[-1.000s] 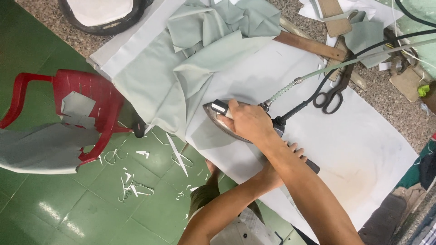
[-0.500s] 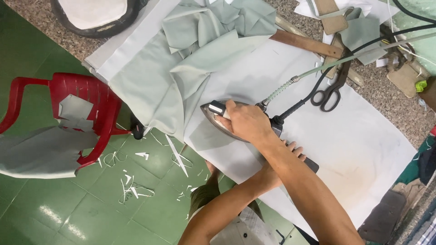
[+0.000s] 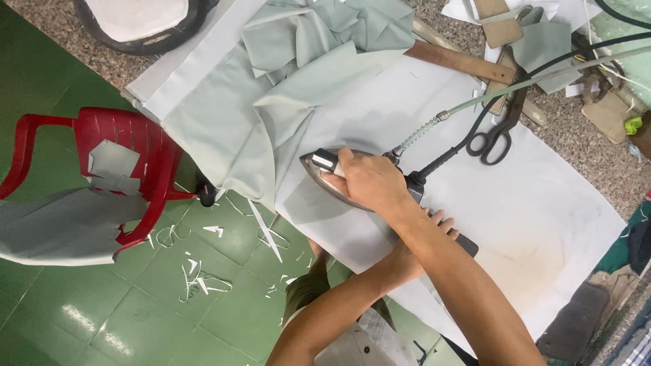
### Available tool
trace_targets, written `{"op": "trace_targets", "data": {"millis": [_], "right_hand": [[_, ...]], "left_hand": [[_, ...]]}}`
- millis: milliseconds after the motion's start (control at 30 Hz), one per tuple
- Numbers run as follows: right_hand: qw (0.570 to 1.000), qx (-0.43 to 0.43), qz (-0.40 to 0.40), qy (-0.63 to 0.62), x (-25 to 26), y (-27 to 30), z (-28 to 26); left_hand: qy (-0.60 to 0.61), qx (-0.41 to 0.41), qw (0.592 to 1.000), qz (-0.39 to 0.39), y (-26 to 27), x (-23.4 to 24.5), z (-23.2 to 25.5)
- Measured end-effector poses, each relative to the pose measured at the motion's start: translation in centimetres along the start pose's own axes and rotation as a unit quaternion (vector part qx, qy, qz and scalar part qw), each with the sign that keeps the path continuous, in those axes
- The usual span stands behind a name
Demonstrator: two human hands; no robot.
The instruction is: The person irons a white fabric strip on a worktable using a steam iron and a black pressing block. They then use scissors to trim the edges of the strip and continue ironing the fabric.
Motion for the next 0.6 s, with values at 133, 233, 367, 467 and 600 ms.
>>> {"op": "trace_targets", "data": {"millis": [133, 233, 367, 467, 600], "right_hand": [[1.0, -0.002, -0.002, 0.0, -0.1, -0.1, 0.0], [1.0, -0.011, -0.017, -0.013, -0.1, 0.0, 0.0], [0.999, -0.018, -0.033, -0.015, -0.3, -0.1, 0.1], [0.999, -0.021, -0.037, -0.013, -0.2, 0.0, -0.1], [0.999, -0.025, -0.046, -0.015, -0.2, 0.0, 0.0]], "left_hand": [[0.03, -0.007, 0.994, 0.102, -0.1, 0.2, 0.0], [-0.014, 0.001, 1.0, 0.008, 0.1, 4.7, 0.7], [-0.034, 0.001, 0.998, -0.056, 0.1, 2.0, 0.2], [-0.034, 0.007, 0.996, -0.081, -0.2, 0.2, -0.1], [-0.03, -0.012, 0.999, -0.038, -0.2, -1.1, -0.1]]}}
Point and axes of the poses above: each hand's wrist, its own y-axis away from the middle knuckle, its own x-axis out of the back of the hand, z = x × y, the point moved 9 cm from there along -y, towards the middle knuckle, and after that the axes turned 1 degree about -x, right-handed, at the moved point
